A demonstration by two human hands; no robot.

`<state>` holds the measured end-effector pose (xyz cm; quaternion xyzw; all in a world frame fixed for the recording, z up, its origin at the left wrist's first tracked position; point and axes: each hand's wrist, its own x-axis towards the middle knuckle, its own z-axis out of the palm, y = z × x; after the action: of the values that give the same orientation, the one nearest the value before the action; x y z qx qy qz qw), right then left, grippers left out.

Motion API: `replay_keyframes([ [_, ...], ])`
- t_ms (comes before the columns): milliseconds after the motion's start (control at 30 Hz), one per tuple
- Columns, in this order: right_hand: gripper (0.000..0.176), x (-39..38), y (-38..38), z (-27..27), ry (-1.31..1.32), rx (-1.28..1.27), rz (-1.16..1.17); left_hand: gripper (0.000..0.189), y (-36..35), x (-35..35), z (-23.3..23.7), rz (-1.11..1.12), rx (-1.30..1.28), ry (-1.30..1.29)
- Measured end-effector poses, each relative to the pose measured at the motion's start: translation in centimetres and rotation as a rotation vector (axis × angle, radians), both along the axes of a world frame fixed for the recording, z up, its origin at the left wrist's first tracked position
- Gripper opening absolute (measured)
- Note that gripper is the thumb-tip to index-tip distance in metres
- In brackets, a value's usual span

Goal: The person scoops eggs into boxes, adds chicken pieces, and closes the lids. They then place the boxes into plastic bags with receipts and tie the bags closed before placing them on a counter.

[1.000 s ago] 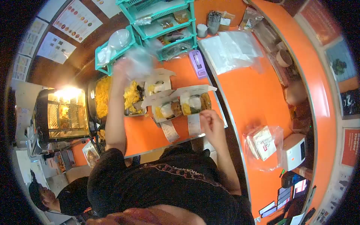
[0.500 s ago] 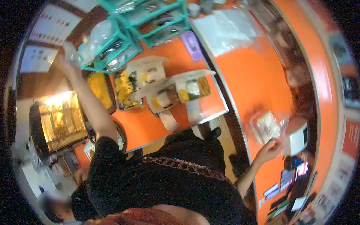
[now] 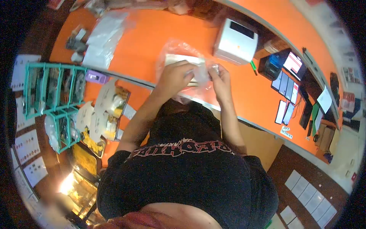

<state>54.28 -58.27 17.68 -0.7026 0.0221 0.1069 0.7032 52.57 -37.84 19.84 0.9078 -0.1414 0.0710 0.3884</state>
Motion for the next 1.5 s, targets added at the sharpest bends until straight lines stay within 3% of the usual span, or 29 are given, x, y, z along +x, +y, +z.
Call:
replay_keyframes([
  [67,0.015,0.7,-0.8,1.8,0.021,0.276,-0.027,0.021,-3.8,5.5,-5.5,0.030,0.388,0.114],
  [133,0.018,1.2,-2.2,2.2,0.050,0.310,0.052,0.021,-3.6,10.4,-10.9,0.104,0.438,0.281],
  [200,0.020,1.9,-2.8,2.9,0.055,0.327,0.118,0.028,-0.6,13.9,-13.8,0.014,0.549,0.358],
  [300,0.026,2.5,-3.4,2.7,0.057,0.340,0.247,0.042,2.2,16.1,-14.2,-0.009,-0.219,1.239],
  [400,0.026,3.4,-4.3,4.0,0.042,0.280,0.291,0.050,6.0,15.2,-9.3,-0.264,-0.035,0.888],
  [467,0.024,3.8,-5.4,4.6,0.030,0.261,0.306,0.051,5.8,11.8,0.0,-0.242,0.440,0.580],
  [533,0.024,4.1,-6.3,5.3,0.022,0.222,0.307,0.046,6.4,8.7,5.2,-0.250,0.806,0.557],
  [600,0.026,4.2,-6.5,6.4,0.028,0.165,0.302,0.037,3.9,5.6,13.6,-0.256,1.024,0.666],
  [700,0.039,3.8,-5.3,8.7,0.045,-0.112,0.465,0.032,6.7,3.5,13.5,-0.486,1.225,0.450],
  [800,0.058,1.5,1.7,8.5,-0.323,-0.197,0.617,0.032,6.5,3.5,12.6,-0.718,0.668,-0.038],
  [867,0.046,1.5,6.0,4.0,-0.571,-0.151,0.540,0.048,4.9,5.1,11.1,-0.709,0.619,0.067],
  [900,0.040,1.5,6.8,4.2,-0.439,-0.124,0.482,0.056,4.6,6.0,10.3,-0.709,0.596,0.118],
  [967,0.026,3.3,6.3,4.4,-0.186,-0.042,0.431,0.054,6.0,7.3,8.5,-0.481,0.145,-0.130],
  [1033,0.028,5.8,4.7,4.7,-0.196,-0.201,0.534,0.051,6.2,7.4,4.8,-0.322,-0.174,-0.087],
  [1133,0.033,8.1,4.6,5.7,-0.287,-0.321,0.635,0.042,3.8,7.4,-4.4,-0.246,-0.345,0.288],
  [1167,0.035,8.7,4.8,5.8,-0.332,-0.343,0.678,0.038,3.5,7.8,-7.3,-0.211,-0.344,0.355],
  [1233,0.043,10.7,2.5,4.3,-0.468,-0.344,0.523,0.030,4.0,8.6,-8.0,-0.187,-0.318,0.371],
  [1267,0.048,11.3,1.2,2.8,-0.533,-0.344,0.444,0.026,4.6,8.6,-7.2,-0.195,-0.298,0.334],
  [1333,0.060,10.4,1.7,-1.5,-0.626,-0.435,0.562,0.022,4.2,8.7,-5.8,-0.187,-0.240,0.137],
  [1400,0.058,8.1,5.7,-6.0,-0.587,-0.334,0.613,0.024,2.1,8.0,-4.7,-0.162,-0.136,-0.153],
  [1500,0.056,6.7,11.0,-9.9,-0.450,-0.071,0.443,0.026,-1.0,7.4,-3.6,-0.236,-0.019,-0.210],
])
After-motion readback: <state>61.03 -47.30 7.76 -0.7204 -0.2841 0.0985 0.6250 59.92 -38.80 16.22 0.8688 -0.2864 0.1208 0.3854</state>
